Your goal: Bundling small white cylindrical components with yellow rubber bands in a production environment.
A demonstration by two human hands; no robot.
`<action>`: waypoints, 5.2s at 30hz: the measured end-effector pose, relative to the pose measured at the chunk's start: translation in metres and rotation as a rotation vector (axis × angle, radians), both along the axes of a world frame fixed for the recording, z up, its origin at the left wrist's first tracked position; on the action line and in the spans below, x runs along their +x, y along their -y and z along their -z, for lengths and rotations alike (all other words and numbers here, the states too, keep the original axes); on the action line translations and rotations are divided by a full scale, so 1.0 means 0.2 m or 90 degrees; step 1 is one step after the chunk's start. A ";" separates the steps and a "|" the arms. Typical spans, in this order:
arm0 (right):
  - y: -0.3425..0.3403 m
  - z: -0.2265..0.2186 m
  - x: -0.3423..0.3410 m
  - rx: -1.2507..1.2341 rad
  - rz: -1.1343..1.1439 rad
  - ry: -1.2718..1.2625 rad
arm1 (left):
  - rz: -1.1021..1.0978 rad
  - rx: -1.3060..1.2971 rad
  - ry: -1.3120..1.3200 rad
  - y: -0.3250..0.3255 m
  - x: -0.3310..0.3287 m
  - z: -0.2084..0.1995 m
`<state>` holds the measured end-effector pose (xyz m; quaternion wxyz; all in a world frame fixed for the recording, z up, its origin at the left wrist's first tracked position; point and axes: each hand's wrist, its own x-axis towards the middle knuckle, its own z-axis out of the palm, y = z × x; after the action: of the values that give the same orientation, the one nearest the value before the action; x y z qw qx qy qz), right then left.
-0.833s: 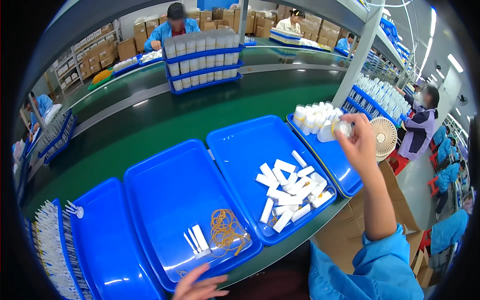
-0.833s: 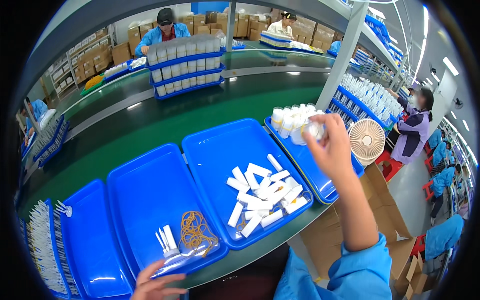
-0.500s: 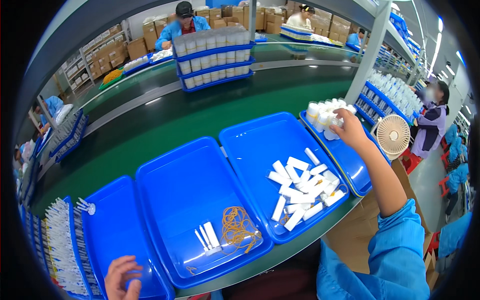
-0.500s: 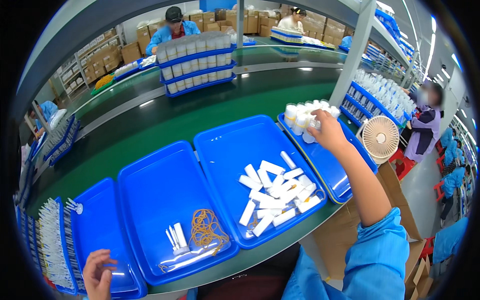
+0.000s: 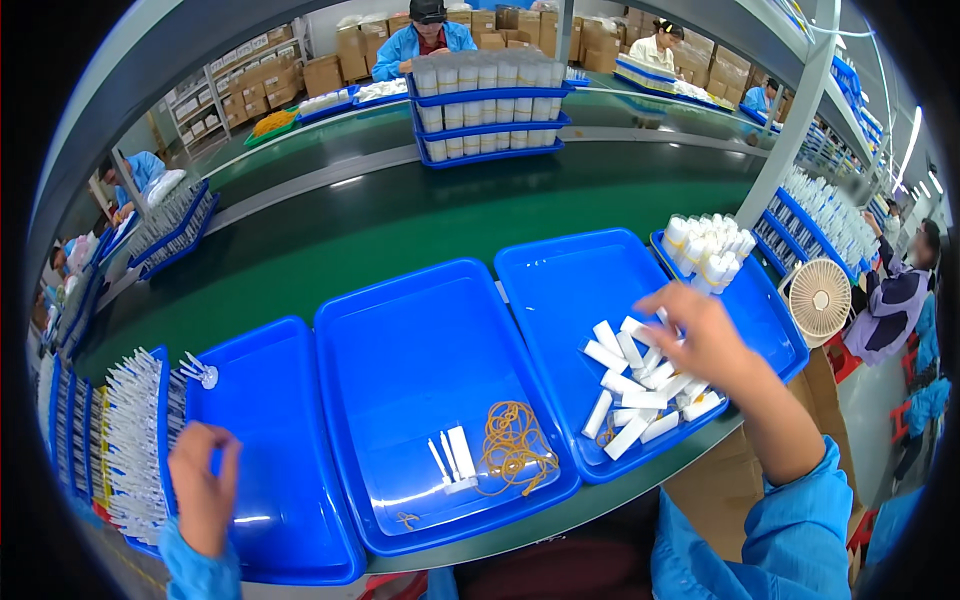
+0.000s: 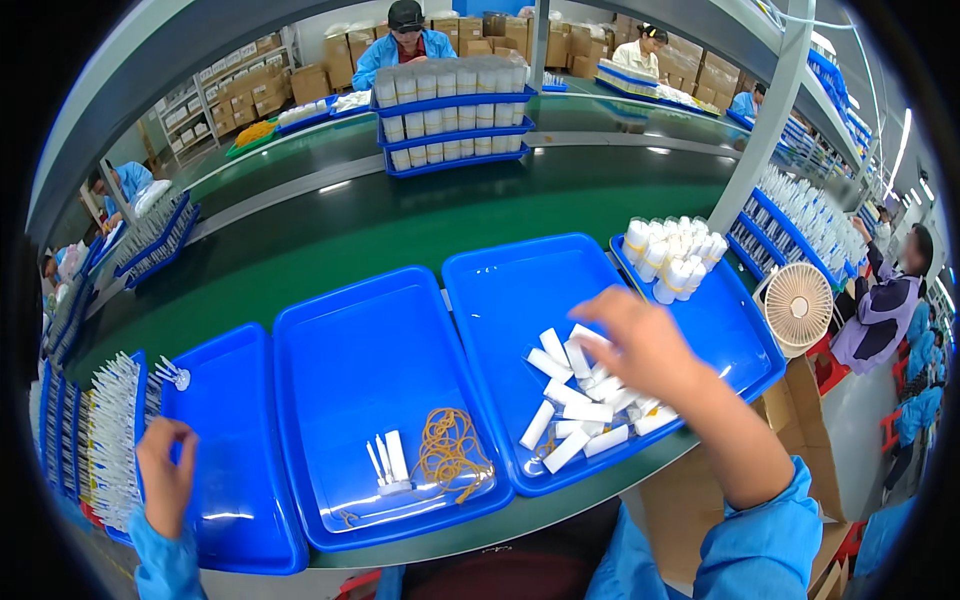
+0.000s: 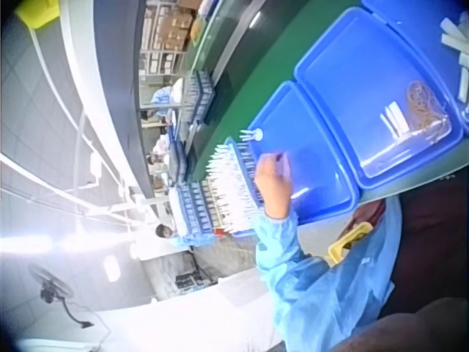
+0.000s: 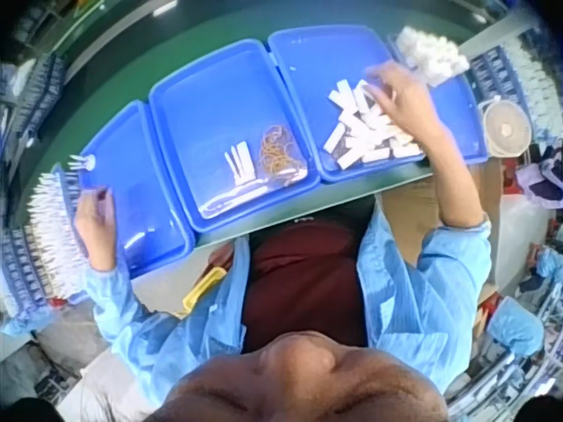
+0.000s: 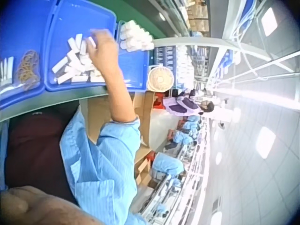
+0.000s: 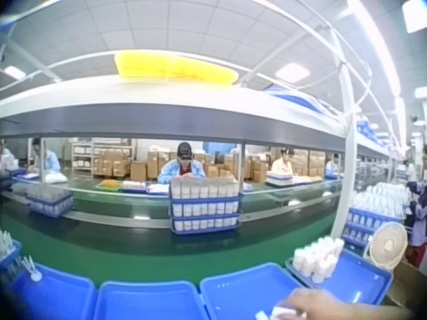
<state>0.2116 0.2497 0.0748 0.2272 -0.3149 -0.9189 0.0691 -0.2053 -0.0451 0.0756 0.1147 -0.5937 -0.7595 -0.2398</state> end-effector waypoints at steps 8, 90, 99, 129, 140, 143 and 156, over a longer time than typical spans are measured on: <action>0.27 -0.04 -0.21 0.080 -0.183 -0.004 | 0.259 -0.026 0.069 -0.18 0.78 0.11; 0.22 0.09 -0.19 0.054 -0.022 0.018 | 0.379 0.177 0.533 -0.28 1.02 0.31; 0.11 0.18 -0.23 -0.098 0.057 0.073 | 0.358 0.223 0.473 -0.27 1.05 0.26; 0.50 0.04 -0.13 -0.619 -0.122 -0.163 | 0.467 0.178 0.431 -0.30 1.06 0.27; 0.51 0.05 -0.10 -0.733 -0.167 -0.175 | 0.482 0.121 0.387 -0.29 1.05 0.32; 0.55 0.06 -0.10 -0.596 -0.169 -0.165 | 0.487 0.145 0.409 -0.29 1.07 0.30; 0.61 0.16 -0.16 -0.608 -0.279 -0.161 | 0.381 0.131 0.424 -0.27 1.06 0.28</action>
<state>0.1796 0.1280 0.0427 0.1479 -0.1730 -0.7951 0.5621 0.0075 0.0093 0.0190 -0.1511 -0.6630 -0.5225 -0.5144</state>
